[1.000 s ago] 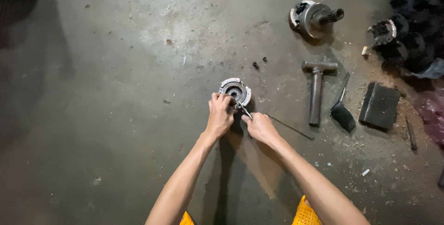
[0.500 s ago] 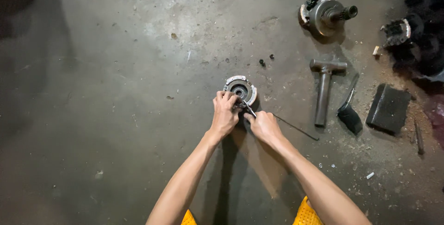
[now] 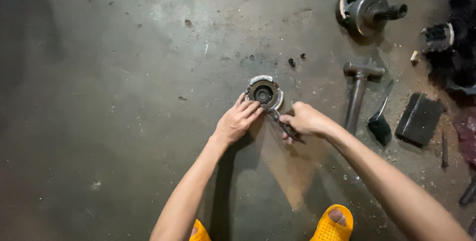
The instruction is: Disassembling and repairing a motorcycle clutch assembly using a small pick tool on the floor
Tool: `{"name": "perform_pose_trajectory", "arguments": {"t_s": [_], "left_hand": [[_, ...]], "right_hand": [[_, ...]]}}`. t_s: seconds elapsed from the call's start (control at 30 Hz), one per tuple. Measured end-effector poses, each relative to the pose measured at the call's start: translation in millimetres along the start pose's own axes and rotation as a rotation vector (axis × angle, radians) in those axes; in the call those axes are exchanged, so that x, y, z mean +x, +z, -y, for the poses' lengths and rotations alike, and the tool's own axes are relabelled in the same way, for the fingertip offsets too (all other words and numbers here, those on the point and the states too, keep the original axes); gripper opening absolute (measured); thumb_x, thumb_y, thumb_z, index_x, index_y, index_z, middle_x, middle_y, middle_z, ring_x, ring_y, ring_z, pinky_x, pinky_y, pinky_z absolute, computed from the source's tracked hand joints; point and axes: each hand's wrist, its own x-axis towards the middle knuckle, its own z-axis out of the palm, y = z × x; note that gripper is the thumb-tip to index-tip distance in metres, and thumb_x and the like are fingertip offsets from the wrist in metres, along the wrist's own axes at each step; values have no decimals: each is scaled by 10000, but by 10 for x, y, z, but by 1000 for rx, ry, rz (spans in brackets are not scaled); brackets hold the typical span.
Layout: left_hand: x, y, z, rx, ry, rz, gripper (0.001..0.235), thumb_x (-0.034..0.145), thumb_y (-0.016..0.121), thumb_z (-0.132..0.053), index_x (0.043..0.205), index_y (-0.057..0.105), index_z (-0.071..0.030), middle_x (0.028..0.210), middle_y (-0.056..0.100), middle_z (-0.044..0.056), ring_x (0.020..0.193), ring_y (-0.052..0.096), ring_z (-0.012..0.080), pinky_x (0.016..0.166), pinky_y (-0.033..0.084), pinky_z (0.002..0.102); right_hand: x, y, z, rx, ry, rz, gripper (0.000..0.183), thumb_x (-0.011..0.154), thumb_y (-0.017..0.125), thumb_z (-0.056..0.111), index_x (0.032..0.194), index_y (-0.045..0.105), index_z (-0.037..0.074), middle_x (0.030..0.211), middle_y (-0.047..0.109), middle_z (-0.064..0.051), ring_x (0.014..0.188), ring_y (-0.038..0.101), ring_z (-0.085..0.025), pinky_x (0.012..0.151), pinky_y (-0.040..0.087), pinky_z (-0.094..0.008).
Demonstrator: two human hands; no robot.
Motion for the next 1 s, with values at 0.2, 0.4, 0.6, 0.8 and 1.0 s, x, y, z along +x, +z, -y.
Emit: {"name": "perform_pose_trajectory", "arguments": {"t_s": [0.2, 0.4, 0.6, 0.8, 1.0], "left_hand": [[-4, 78, 41, 1, 11, -54, 221, 944, 570, -44, 1131, 685, -70, 1155, 661, 137, 1061, 656, 270, 1148, 447, 525], [41, 42, 66, -5, 17, -117, 234, 988, 483, -61, 1097, 690, -80, 1110, 660, 121, 1021, 654, 257, 1108, 484, 504], [58, 4, 81, 2, 18, -125, 255, 1003, 445, -72, 1079, 687, -83, 1084, 655, 119, 996, 650, 260, 1080, 503, 493], [33, 62, 90, 38, 43, -114, 193, 972, 515, -86, 1054, 689, -73, 1081, 650, 137, 969, 645, 270, 1068, 506, 500], [151, -82, 103, -3, 57, -132, 192, 994, 500, -65, 1035, 686, -39, 1070, 621, 173, 947, 634, 307, 1041, 522, 537]], "right_hand": [[35, -58, 451, -483, 21, 15, 447, 946, 651, 386, 1122, 772, -7, 1118, 762, -271, 1172, 685, -428, 948, 550, -560], [307, -114, 429, -613, -21, 72, 411, 927, 663, 366, 1055, 793, -2, 993, 782, -247, 1034, 754, -404, 836, 601, -518], [498, -105, 394, -680, -2, 137, 389, 921, 670, 375, 988, 810, 18, 913, 787, -218, 921, 780, -381, 766, 626, -492], [598, -131, 512, -751, -5, 124, 469, 947, 645, 329, 1068, 748, -112, 1066, 742, -336, 1107, 710, -473, 855, 582, -562], [562, -124, 527, -699, -16, 83, 352, 913, 622, 233, 987, 760, -82, 992, 756, -317, 1041, 734, -460, 819, 603, -557]]}}
